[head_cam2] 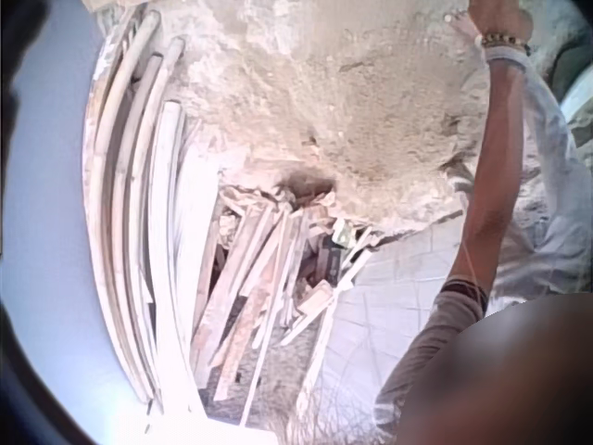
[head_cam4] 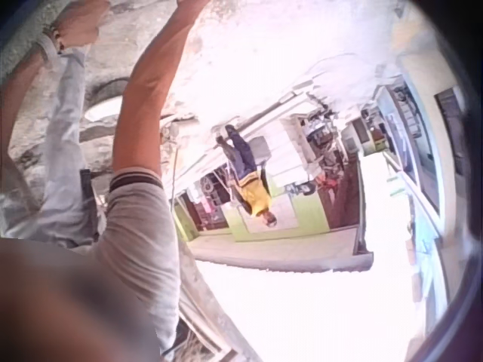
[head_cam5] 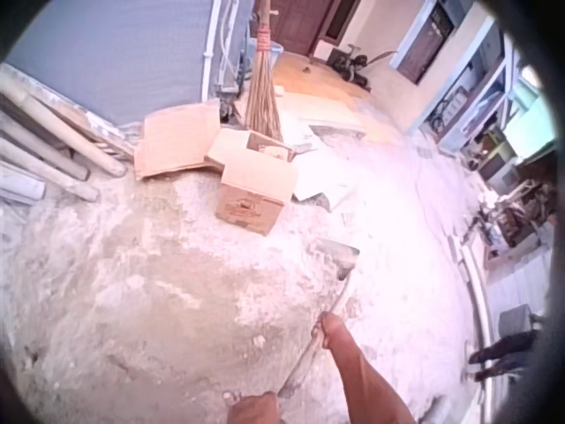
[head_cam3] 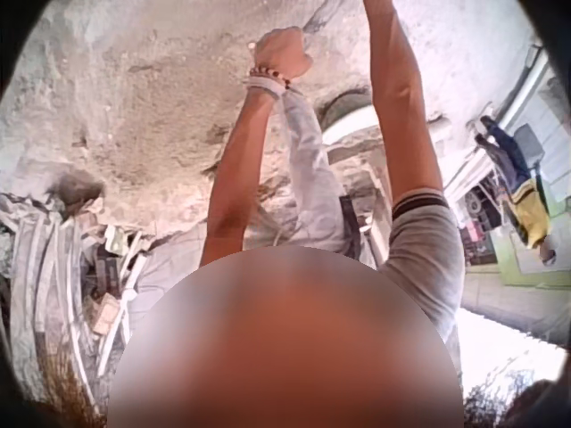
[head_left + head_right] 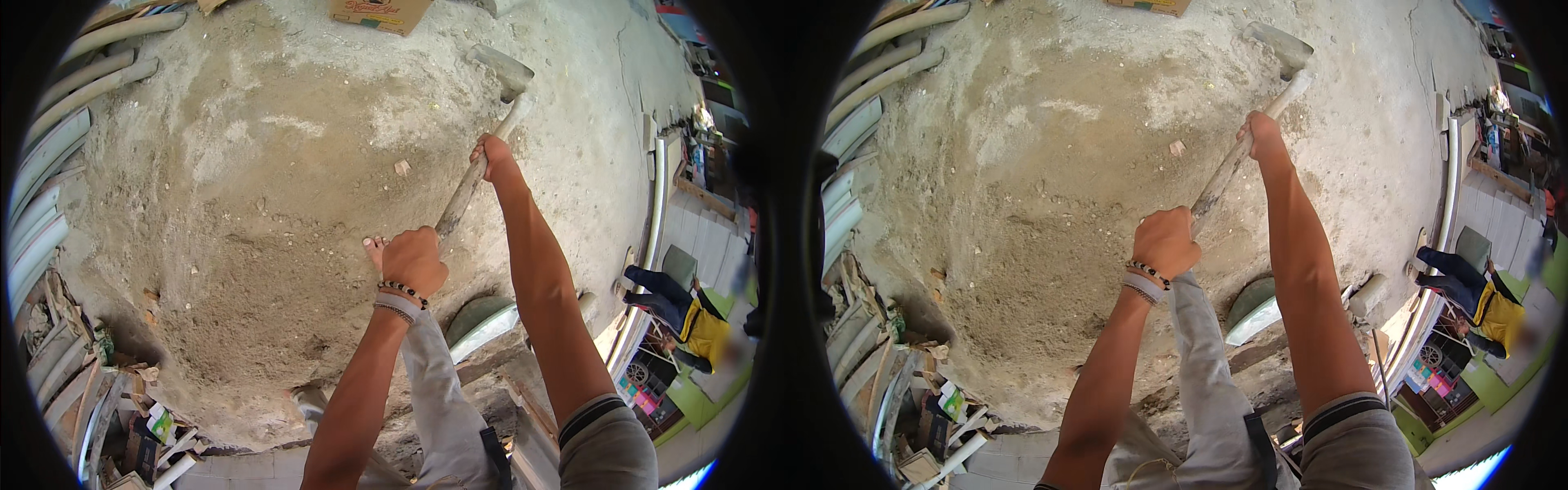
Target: The person uses a hoe to mix a pile of sand and cement on the floor, then scoops the mixture into a plastic basin. They carry the filled basin through a narrow alleyway and pour the contents onto a larger pile of concrete mix.
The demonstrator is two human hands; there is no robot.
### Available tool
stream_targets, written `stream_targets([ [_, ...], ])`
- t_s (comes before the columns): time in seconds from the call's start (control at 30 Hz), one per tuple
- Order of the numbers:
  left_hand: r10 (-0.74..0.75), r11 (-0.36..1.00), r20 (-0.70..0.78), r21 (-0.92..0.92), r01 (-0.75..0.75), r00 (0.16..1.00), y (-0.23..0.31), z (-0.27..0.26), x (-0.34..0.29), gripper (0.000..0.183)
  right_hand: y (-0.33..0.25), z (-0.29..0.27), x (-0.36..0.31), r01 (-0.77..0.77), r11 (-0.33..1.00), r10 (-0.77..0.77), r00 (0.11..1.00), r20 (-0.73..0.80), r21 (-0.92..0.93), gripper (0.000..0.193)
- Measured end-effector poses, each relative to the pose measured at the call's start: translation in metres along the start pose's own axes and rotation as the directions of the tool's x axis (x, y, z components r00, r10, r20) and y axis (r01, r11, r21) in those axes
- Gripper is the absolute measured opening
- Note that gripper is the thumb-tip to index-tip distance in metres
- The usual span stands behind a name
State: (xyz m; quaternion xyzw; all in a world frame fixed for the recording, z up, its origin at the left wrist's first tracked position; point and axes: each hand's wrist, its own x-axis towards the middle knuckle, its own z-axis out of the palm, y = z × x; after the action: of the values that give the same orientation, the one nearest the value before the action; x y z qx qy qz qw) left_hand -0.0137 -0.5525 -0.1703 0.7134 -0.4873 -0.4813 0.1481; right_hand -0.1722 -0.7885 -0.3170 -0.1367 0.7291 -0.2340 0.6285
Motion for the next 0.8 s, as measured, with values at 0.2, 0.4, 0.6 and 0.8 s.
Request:
stream_targets([
  [0.2,-0.046,0.997,0.055,0.072,0.042,0.997,-0.076,-0.035,-0.133,0.021,0.125,0.028,-0.097,-0.123,0.991,0.125,0.991,-0.049,0.055,0.007],
  [0.4,-0.088,0.979,0.166,0.195,0.055,0.982,-0.179,-0.091,-0.309,0.022,0.315,0.076,-0.212,-0.195,0.979,0.193,0.981,-0.037,-0.061,0.008],
  [0.6,-0.222,0.762,-0.019,0.621,0.186,0.975,-0.252,-0.163,-0.492,0.014,0.492,0.16,-0.387,-0.479,0.857,0.471,0.878,0.086,0.191,0.016],
  [0.8,-0.369,0.442,-0.172,0.832,0.335,0.914,-0.291,-0.206,-0.661,0.015,0.534,0.173,-0.564,-0.825,0.507,0.733,0.566,0.378,0.25,0.021],
])
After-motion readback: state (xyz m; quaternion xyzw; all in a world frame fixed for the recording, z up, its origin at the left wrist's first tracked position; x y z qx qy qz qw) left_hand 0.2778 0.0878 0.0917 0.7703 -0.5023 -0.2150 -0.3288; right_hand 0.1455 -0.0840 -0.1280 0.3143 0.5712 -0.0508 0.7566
